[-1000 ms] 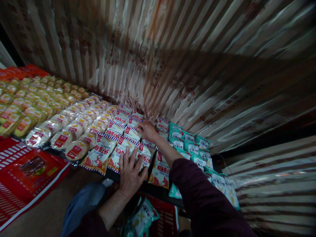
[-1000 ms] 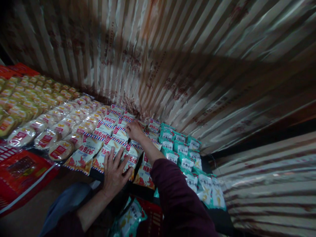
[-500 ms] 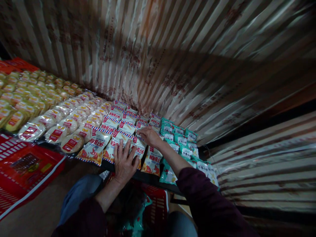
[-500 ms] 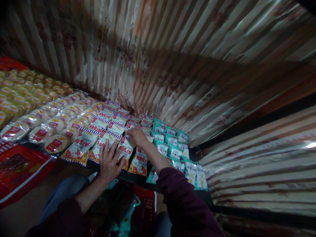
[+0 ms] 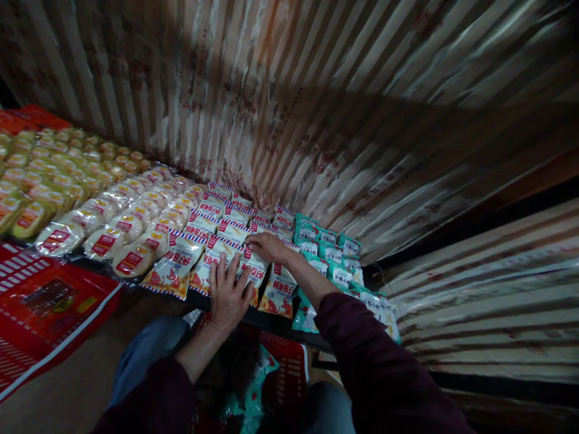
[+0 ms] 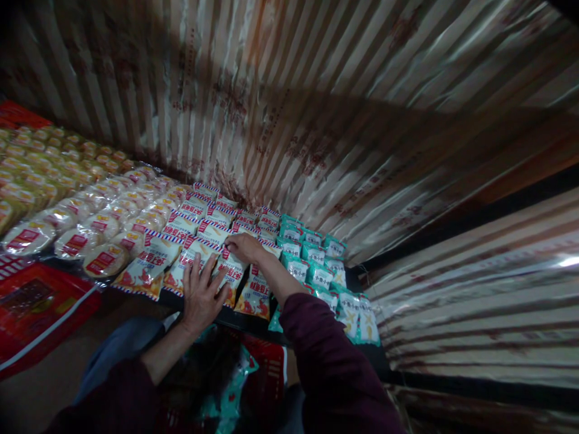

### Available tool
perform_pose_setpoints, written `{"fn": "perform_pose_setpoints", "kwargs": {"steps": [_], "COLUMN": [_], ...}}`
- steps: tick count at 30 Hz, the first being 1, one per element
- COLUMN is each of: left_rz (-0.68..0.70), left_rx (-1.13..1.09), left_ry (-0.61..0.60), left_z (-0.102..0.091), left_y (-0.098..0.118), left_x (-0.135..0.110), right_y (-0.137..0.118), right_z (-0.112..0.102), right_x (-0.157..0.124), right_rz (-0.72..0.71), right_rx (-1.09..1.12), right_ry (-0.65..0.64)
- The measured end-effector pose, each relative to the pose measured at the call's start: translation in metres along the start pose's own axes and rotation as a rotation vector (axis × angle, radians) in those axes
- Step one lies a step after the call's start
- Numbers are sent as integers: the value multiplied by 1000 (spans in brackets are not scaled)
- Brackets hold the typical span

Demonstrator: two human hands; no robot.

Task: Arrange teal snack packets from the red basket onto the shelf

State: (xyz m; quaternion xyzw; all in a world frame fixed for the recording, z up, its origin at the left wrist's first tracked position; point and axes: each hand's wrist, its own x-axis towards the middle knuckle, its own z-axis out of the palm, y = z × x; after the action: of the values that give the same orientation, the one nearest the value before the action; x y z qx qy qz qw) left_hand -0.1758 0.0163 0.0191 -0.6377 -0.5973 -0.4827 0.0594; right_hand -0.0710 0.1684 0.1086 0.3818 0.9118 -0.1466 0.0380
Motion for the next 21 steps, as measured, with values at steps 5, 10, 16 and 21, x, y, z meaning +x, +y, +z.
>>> {"fn": "perform_pose_setpoints", "kwargs": {"steps": [5,10,16,21], "left_rz": [-18,-25,-36,-34], "left_rx": [3,-9,-4,-10], "left_ry": [-20,-16,-37,-26], "left_z": [0,-1,-2,-2], "left_y": [0,1,2,2], "left_x": [0,1,2,2], "right_y": [6,7,3,-2], "right_z": [-2,-1,4,5], "right_x": [2,7,4,1], "right_rz": [125,116,132,128], "right_rx": [188,199,98,-29], "right_ry": [-33,-6,92,108]}}
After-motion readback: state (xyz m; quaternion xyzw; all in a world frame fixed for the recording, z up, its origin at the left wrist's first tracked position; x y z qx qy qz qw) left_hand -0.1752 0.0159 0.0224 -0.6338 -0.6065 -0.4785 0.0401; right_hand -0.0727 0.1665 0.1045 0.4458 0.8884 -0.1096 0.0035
